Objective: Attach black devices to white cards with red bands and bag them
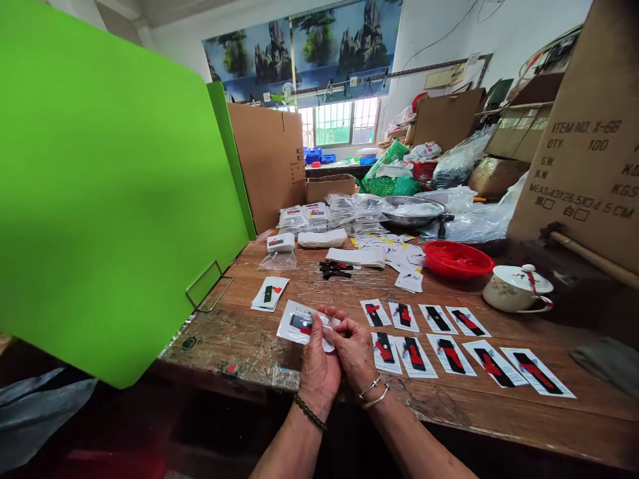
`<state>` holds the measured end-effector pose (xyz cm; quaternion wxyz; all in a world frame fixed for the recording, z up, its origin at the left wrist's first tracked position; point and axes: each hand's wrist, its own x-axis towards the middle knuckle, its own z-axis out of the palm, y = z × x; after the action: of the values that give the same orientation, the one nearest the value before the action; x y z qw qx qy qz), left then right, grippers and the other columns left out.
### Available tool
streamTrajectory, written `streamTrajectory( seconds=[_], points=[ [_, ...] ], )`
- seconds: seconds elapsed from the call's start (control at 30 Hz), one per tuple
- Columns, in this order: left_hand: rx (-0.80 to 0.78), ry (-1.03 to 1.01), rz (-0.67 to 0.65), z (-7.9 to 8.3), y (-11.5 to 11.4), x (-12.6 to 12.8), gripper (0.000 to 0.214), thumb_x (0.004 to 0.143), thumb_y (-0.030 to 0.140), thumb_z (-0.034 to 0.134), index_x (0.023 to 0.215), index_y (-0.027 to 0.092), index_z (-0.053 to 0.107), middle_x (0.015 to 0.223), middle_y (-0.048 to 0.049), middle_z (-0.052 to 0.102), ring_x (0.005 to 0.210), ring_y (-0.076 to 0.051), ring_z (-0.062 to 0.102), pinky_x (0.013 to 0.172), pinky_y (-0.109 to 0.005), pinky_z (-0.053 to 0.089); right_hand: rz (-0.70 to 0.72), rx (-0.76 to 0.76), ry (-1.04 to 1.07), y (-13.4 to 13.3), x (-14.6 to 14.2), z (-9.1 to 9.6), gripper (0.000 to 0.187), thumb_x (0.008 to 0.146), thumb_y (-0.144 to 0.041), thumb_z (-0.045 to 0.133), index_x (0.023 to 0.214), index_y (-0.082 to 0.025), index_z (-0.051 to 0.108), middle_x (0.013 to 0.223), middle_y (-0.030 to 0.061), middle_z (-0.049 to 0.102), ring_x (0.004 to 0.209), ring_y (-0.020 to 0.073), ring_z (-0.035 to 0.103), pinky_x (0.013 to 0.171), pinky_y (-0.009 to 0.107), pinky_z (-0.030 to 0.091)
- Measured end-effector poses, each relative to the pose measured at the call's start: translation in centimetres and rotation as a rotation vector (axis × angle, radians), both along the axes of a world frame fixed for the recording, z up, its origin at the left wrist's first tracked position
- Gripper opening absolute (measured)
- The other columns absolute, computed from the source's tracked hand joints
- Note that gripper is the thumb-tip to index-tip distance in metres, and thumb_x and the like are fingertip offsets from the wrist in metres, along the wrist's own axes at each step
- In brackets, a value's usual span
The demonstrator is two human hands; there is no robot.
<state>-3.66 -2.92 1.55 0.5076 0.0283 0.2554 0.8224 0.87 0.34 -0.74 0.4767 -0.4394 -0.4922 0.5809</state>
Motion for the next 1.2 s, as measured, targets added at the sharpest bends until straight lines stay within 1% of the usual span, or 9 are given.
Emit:
streamTrajectory(
  seconds=[0.1,0.27,0.43,0.57,0.7,0.87,1.0,1.07,1.2],
  points=[
    [-0.009,0.011,-0.016,0.0,-0.2,0.1,0.02,0.083,0.034,0.067,0.093,0.017,0.069,0.095,-0.0053,0.072,0.092,-0.017,0.067,0.088,-0.028,0.053,0.022,0.013,-0.095,0.2,0.1,0.2,0.034,0.052,-0.042,0.081,0.06,-0.019,0.058,0.062,0.0013,0.062,0.059,0.0152,0.053,0.055,0.026,0.043],
    [-0.098,0.098,0.027,0.4,-1.3,-1.7,0.022,0.075,0.028,0.075,0.094,0.018,0.071,0.094,-0.0043,0.074,0.089,-0.017,0.068,0.082,-0.025,0.054,0.338,-0.072,0.122,0.5,1.1,1.0,0.04,0.058,-0.05,0.077,0.075,-0.016,0.065,0.066,0.0009,0.064,0.056,0.0122,0.052,0.052,0.024,0.042],
    [-0.168,0.318,0.028,0.3,-2.8,-4.3,0.032,0.058,0.025,0.086,0.084,0.015,0.071,0.082,-0.0048,0.075,0.082,-0.022,0.071,0.079,-0.031,0.055,0.361,-0.019,-0.077,1.8,2.4,1.8,0.039,0.058,-0.051,0.076,0.059,-0.017,0.056,0.05,-0.0043,0.051,0.044,0.007,0.037,0.041,0.021,0.027],
    [-0.219,0.329,0.148,-0.1,-3.4,-4.8,0.036,0.054,0.029,0.088,0.083,0.015,0.071,0.078,-0.0041,0.076,0.076,-0.022,0.072,0.074,-0.031,0.056,0.502,-0.093,-0.033,1.8,2.4,2.6,0.044,0.069,-0.063,0.062,0.069,-0.019,0.059,0.056,-0.003,0.054,0.048,0.0099,0.046,0.042,0.021,0.034],
    [-0.238,0.347,0.202,-0.2,-4.1,-4.8,0.04,0.05,0.03,0.089,0.082,0.014,0.072,0.075,-0.0049,0.076,0.068,-0.021,0.071,0.068,-0.03,0.056,0.547,-0.038,-0.144,1.6,1.6,2.7,0.036,0.066,-0.054,0.067,0.073,-0.019,0.061,0.057,-0.0025,0.057,0.045,0.0095,0.046,0.041,0.02,0.03],
    [-0.304,0.53,0.064,-0.2,-5.3,-6.6,0.033,0.052,0.027,0.088,0.078,0.013,0.071,0.07,-0.0045,0.074,0.059,-0.017,0.067,0.058,-0.024,0.053,0.531,0.139,-0.2,3.0,0.1,2.8,0.03,0.064,-0.037,0.067,0.051,-0.019,0.046,0.046,-0.0053,0.045,0.044,0.0067,0.036,0.043,0.02,0.025],
    [-0.378,0.671,0.009,0.0,-4.7,-9.5,0.031,0.05,0.026,0.088,0.071,0.013,0.069,0.064,-0.004,0.072,0.05,-0.013,0.061,0.047,-0.021,0.047,0.68,0.125,-0.317,5.5,-1.5,2.5,0.022,0.069,-0.033,0.062,0.056,-0.017,0.054,0.049,-0.0055,0.046,0.045,0.0063,0.036,0.045,0.02,0.024],
    [-0.41,0.694,0.054,0.3,-3.7,-11.5,0.036,0.046,0.027,0.088,0.073,0.012,0.069,0.065,-0.0045,0.072,0.05,-0.013,0.061,0.047,-0.021,0.048,0.658,0.187,-0.421,7.7,-2.1,2.1,0.02,0.076,-0.031,0.057,0.063,-0.016,0.06,0.054,-0.0036,0.053,0.048,0.0077,0.042,0.047,0.02,0.029],
    [-0.488,0.842,0.251,0.8,-0.8,-16.2,0.041,0.043,0.031,0.085,0.074,0.013,0.066,0.063,-0.0016,0.069,0.05,-0.013,0.059,0.047,-0.022,0.046,0.339,0.52,-0.825,13.7,-2.1,0.9,0.014,0.077,-0.015,0.055,0.081,-0.016,0.069,0.079,0.0027,0.068,0.072,0.0144,0.06,0.066,0.023,0.043]
  ],
)
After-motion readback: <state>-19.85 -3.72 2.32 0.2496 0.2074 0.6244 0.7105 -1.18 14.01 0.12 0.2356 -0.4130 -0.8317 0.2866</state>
